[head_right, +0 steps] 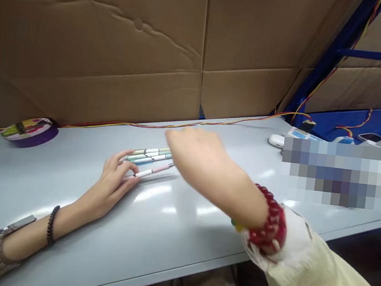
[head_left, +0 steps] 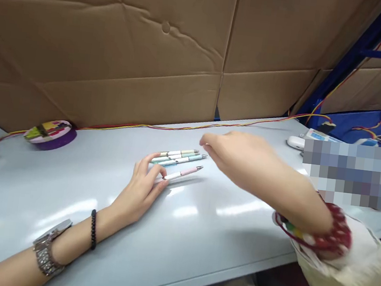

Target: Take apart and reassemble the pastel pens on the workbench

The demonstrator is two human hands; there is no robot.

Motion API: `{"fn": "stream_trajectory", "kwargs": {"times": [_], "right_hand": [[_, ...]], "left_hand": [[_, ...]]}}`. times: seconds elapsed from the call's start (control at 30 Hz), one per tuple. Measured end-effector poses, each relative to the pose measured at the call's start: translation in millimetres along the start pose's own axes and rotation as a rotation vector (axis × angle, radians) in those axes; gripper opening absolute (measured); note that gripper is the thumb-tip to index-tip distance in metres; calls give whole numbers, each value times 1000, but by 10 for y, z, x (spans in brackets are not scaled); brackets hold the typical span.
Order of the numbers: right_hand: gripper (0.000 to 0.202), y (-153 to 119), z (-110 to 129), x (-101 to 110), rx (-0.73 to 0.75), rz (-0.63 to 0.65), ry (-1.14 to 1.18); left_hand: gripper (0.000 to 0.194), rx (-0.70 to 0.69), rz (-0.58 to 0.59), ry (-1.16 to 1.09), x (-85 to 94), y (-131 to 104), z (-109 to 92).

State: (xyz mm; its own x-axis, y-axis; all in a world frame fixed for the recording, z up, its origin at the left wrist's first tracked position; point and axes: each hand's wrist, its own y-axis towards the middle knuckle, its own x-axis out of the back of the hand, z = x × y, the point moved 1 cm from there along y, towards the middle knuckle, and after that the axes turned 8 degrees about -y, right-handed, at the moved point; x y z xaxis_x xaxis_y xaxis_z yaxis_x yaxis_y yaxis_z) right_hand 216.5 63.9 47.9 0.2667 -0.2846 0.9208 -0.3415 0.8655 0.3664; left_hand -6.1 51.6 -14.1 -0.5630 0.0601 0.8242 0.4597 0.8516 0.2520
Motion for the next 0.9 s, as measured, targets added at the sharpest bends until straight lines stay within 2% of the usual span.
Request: {"fn": "stream_trajectory", "kwargs": {"times": [0.03,0.1,0.17,0.27,0.4,0.6,0.9], "right_hand": [[12,66,-134,-36,-15,39,-78],[18,153,-394,-193,15,107,-94],[22,175,-583,-404,112,213,9],[11,144,-695,-635,141,200,177],[9,111,-646,-726,151,186,274],[30,107,-499,-756,154,239,347],[47,63,-323,-738,-187,327,672]], "left_hand": [[16,10,6,-12,5,0,-6],[15,30,28,-55,7,3,-3],[15,37,49,-97,5,9,11],[14,37,84,-113,1,19,29],[17,86,125,-114,1,30,42],[19,147,145,-125,-3,38,66],[15,92,141,-65,-34,21,53]]}}
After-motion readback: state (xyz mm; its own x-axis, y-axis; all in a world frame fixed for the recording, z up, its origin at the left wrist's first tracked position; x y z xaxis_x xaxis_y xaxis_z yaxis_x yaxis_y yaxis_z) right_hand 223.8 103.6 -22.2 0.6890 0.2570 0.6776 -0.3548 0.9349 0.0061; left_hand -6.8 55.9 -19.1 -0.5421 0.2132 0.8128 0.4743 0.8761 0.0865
